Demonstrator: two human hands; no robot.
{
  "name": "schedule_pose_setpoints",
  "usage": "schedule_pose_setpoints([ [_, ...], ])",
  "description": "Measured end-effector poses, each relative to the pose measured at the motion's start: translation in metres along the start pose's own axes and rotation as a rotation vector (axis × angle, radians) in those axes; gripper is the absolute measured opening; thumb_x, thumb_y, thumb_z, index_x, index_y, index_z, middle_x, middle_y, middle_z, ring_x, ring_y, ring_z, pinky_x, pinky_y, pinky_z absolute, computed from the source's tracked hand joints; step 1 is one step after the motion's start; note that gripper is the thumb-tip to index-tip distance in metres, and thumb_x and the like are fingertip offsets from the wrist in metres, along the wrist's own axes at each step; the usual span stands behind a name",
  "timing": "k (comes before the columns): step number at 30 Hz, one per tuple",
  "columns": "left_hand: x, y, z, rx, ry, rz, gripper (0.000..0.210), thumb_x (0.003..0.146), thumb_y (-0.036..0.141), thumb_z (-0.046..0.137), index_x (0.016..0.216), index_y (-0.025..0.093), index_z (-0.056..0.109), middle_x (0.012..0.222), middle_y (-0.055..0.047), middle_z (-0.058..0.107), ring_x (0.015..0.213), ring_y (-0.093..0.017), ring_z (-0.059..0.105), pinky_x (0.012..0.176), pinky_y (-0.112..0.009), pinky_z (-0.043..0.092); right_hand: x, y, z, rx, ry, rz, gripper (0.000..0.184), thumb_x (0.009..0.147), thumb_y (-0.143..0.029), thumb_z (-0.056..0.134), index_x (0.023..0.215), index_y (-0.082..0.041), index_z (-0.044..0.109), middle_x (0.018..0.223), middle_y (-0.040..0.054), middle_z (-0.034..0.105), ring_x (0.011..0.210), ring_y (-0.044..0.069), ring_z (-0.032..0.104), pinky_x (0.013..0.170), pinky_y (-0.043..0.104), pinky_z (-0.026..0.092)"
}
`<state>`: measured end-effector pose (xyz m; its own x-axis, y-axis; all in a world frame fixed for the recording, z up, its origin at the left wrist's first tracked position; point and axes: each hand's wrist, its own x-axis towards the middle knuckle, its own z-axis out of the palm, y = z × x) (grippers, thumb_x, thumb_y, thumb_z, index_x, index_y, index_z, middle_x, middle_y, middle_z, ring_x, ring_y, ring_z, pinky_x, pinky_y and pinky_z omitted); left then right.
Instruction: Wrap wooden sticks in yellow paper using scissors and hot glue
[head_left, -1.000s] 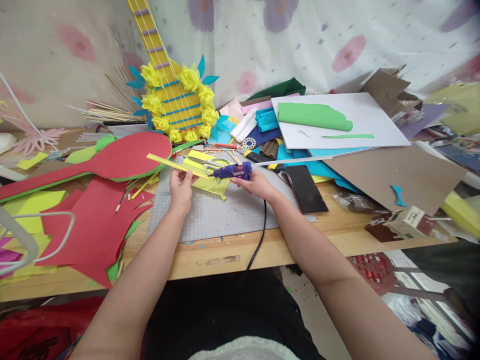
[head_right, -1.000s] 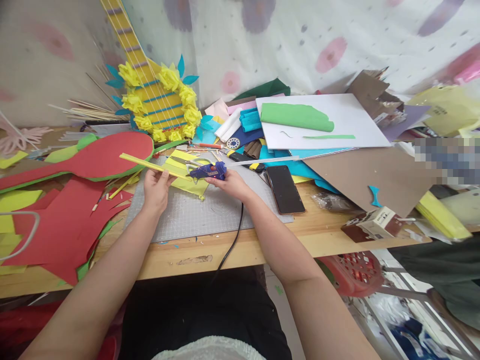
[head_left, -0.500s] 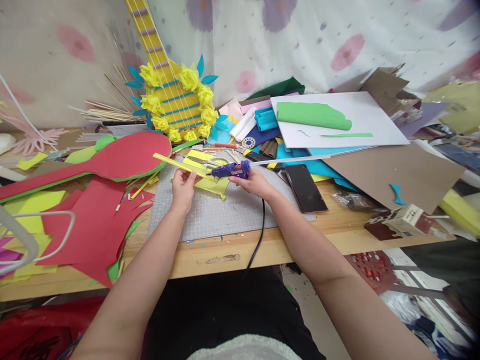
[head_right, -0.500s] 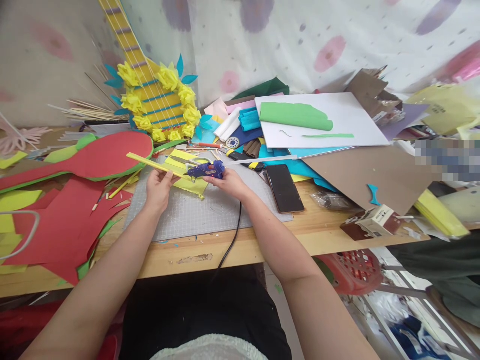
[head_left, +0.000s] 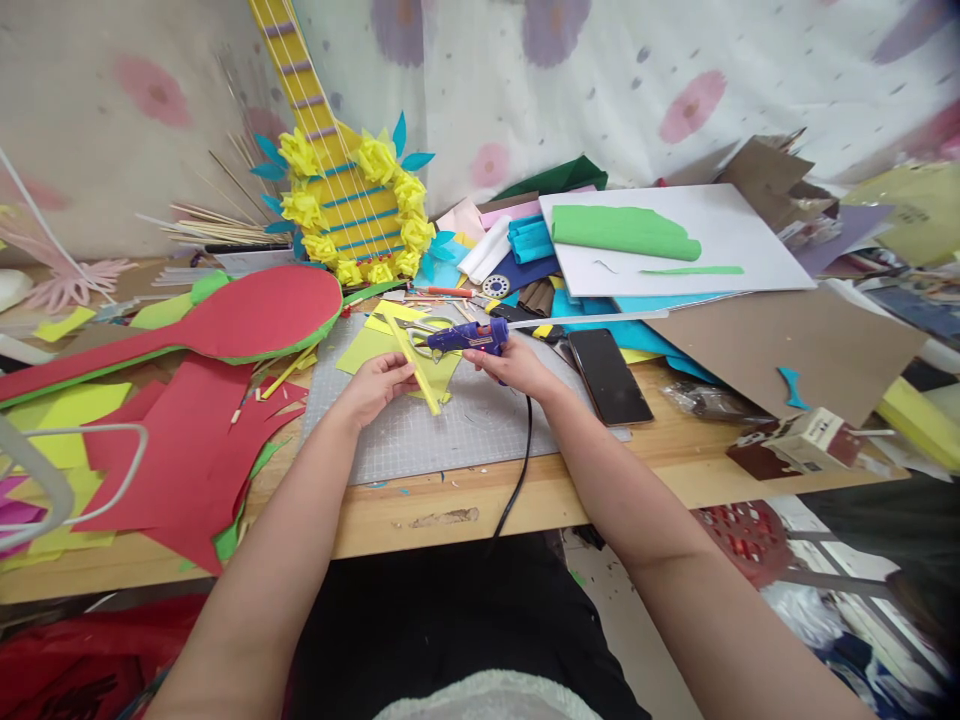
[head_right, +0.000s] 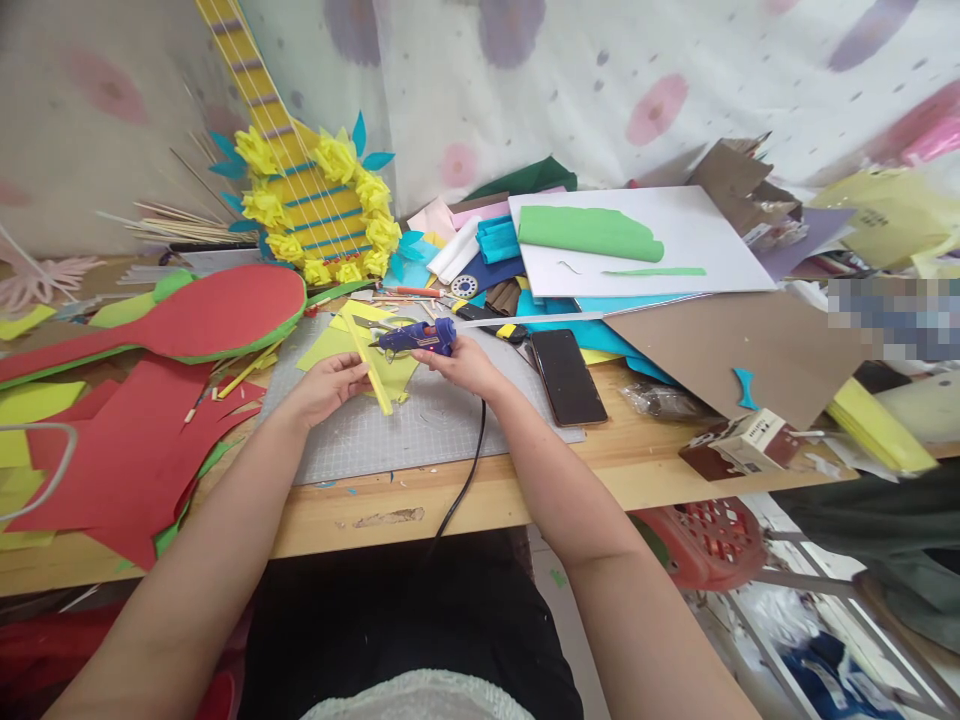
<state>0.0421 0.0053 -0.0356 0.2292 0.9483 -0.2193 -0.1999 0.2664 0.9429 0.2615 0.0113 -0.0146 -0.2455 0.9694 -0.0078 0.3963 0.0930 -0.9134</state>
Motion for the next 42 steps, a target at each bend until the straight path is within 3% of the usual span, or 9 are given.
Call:
schedule_pose_setpoints([
  [5,-0.006,0.012,-0.009,0.086,-0.150,-0.277,0.021,0.058,0.017,0.074,0.073,0.009,0.063,0.067,-0.003,0.061,0.058,-0.009,0.056,0.057,-0.021,0.047,-0.002,0.001,-0.012,-0.038,0.028,0.051,0.035,0.072,-0.052,0.057,0.065,-0.017,0.054,0.052,-0.0019,0.050,0.045,0.008,0.041,0.046,0.022,0.034],
  [9,-0.008,0.018,-0.015,0.155,-0.194,-0.351,0.017,0.057,0.016,0.074,0.068,0.010,0.062,0.061,-0.001,0.057,0.054,-0.007,0.053,0.053,-0.019,0.045,0.004,0.007,-0.013,-0.061,0.100,0.114,0.039,0.075,-0.053,0.052,0.060,-0.017,0.051,0.049,-0.0010,0.048,0.043,0.008,0.040,0.045,0.023,0.033],
  [24,-0.011,0.023,-0.020,0.246,-0.294,-0.379,0.017,0.060,0.018,0.070,0.071,0.011,0.060,0.065,0.001,0.055,0.055,-0.006,0.051,0.051,-0.018,0.043,0.013,0.014,-0.004,-0.053,0.074,0.166,0.042,0.073,-0.059,0.052,0.062,-0.020,0.046,0.054,0.0006,0.052,0.043,0.009,0.043,0.042,0.023,0.033],
  [42,-0.012,0.024,-0.018,0.272,-0.291,-0.366,0.018,0.059,0.019,0.072,0.071,0.012,0.060,0.065,0.001,0.054,0.055,-0.006,0.051,0.050,-0.016,0.045,0.011,0.014,-0.006,-0.096,0.013,0.153,0.042,0.072,-0.061,0.053,0.063,-0.021,0.048,0.058,0.0009,0.054,0.045,0.010,0.045,0.043,0.024,0.034],
])
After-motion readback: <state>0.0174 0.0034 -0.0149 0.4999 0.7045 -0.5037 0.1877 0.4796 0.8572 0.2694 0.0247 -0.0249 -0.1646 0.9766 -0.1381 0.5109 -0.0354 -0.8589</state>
